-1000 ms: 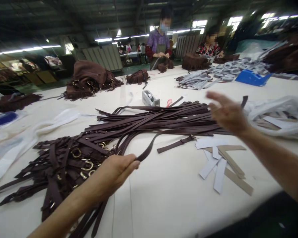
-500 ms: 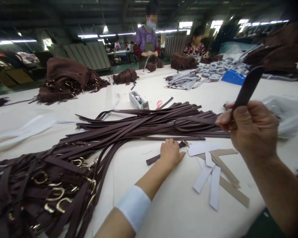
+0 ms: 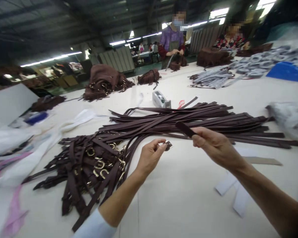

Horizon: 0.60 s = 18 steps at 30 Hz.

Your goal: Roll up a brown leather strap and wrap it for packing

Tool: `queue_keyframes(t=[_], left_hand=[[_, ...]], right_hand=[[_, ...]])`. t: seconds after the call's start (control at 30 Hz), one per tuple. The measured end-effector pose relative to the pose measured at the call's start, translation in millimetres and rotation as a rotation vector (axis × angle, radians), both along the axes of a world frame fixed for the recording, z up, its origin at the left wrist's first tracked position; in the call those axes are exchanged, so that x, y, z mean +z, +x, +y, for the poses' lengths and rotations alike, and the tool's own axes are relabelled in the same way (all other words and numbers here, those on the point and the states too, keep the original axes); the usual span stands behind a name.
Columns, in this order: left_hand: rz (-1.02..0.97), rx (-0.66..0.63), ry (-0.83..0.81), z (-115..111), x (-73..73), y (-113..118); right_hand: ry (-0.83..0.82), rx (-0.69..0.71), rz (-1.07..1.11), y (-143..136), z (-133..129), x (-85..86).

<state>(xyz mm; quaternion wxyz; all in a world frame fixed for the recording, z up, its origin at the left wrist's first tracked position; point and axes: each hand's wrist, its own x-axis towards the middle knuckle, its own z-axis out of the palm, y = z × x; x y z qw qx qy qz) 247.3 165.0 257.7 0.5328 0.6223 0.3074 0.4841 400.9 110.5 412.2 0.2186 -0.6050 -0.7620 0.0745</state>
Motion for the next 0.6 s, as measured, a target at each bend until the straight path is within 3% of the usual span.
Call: queue_keyframes(t=[0.1,0.2,0.27,0.43,0.5,0.6], left_hand=[[-0.303,-0.086,-0.159,-20.4,-9.9,-44.6],[-0.467,-0.147,-0.189,-39.2,-22.0,-76.5],[-0.546,-0.164,-0.23,-49.9,-29.4,-92.2],[-0.506,0.022,-0.353,-71.3,-41.8,-126.8],[-0.537,0.095,-0.409,-79.1,-46.5,-143.5],[-0.622,0.142,-0.455,-91.5,-55.1,-170.1]], right_hand=[[-0.257,0.181,0.087,-36.0,12.6,-29.3],[-0.631,0.325,0.256,-69.1,19.9,-47.7],[-0.734,0.377,0.311,-90.8,21.5,-59.4],[-0.465,0.489,0.137,-139.9,17.0,-95.3],[-0.353,0.496,0.161,-149.5,15.8,-103.1],[-0.387,0.427,0.249,-148.3,16.6,-104.3]])
